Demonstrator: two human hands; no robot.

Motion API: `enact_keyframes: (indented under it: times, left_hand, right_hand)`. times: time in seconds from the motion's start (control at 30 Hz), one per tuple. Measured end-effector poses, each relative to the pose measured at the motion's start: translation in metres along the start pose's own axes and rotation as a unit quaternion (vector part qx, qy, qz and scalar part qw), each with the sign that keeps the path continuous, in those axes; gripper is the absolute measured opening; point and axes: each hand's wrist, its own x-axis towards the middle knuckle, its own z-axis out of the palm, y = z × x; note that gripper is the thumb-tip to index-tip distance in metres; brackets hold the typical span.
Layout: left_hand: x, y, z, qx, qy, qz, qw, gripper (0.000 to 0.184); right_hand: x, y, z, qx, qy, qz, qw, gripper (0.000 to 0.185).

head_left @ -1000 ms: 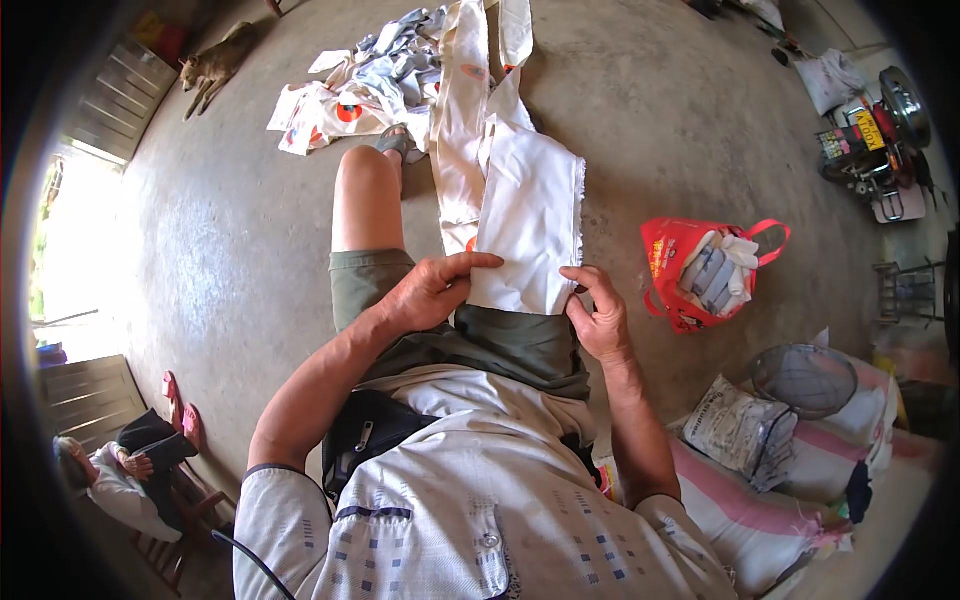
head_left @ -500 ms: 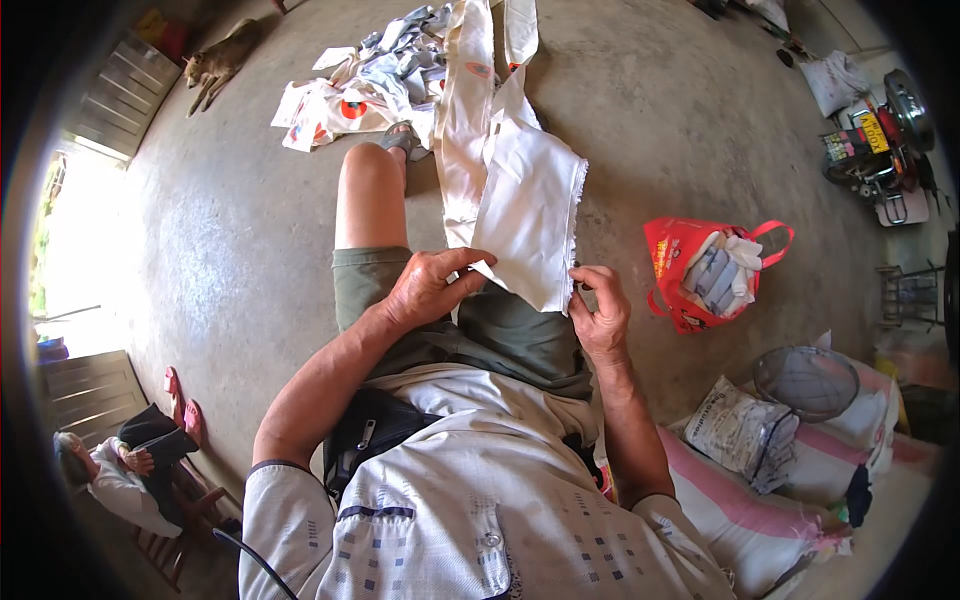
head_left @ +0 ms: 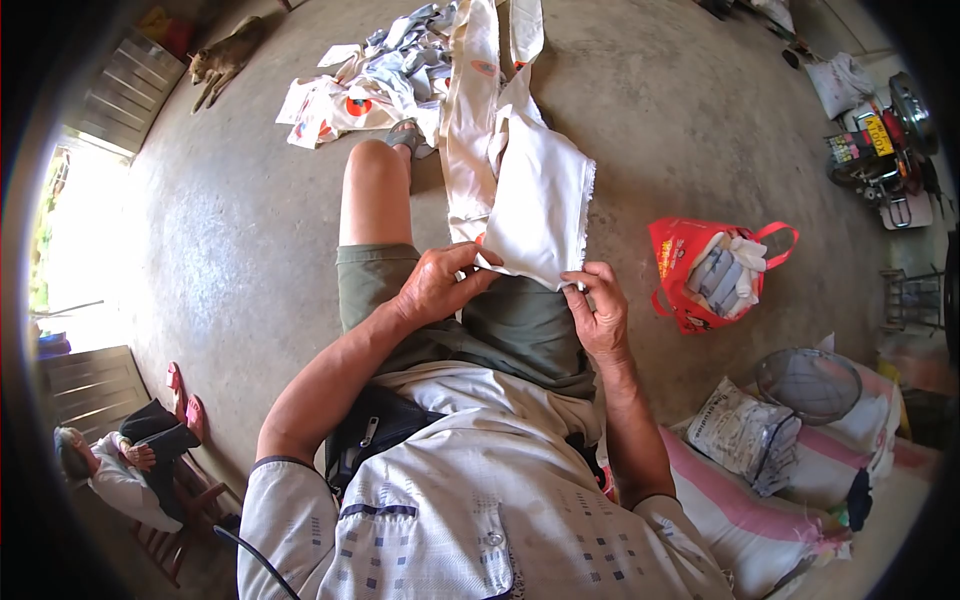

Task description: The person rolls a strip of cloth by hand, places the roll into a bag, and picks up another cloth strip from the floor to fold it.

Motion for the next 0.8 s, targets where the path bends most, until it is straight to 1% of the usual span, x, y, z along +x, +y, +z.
enact_keyframes:
  times: [0.1, 0.2, 0.3, 0.4, 0.7, 0.8]
  left_hand:
    - [-0.002, -0.006, 0.004, -0.047, -0.01, -0.082, 0.995, 0.017]
    - [-0.002, 0.0, 0.004, -0.086, -0.008, -0.152, 0.985, 0.018]
    - [-0.001, 0.001, 0.008, -0.136, 0.029, -0.153, 0.978, 0.02]
    - [0.002, 0.0, 0.008, -0.155, 0.028, -0.183, 0.97, 0.022]
    - [0.007, 0.005, 0.011, -0.233, 0.052, -0.215, 0.947, 0.021]
    - [0.007, 0.002, 0.014, -0.268, 0.059, -0.222, 0.936, 0.02]
  right_hand:
    - [0.0, -0.001, 0.001, 0.024, 0.01, 0.033, 0.999, 0.012]
    - [-0.002, -0.001, 0.004, 0.038, 0.019, 0.063, 0.997, 0.011]
    - [-0.001, -0.003, 0.008, 0.052, 0.034, 0.08, 0.995, 0.011]
    - [-0.002, -0.004, 0.011, 0.054, 0.045, 0.102, 0.992, 0.011]
    - [-0.016, 0.009, 0.023, 0.099, 0.093, 0.179, 0.975, 0.015]
    - [-0.015, 0.007, 0.023, 0.098, 0.092, 0.202, 0.97, 0.017]
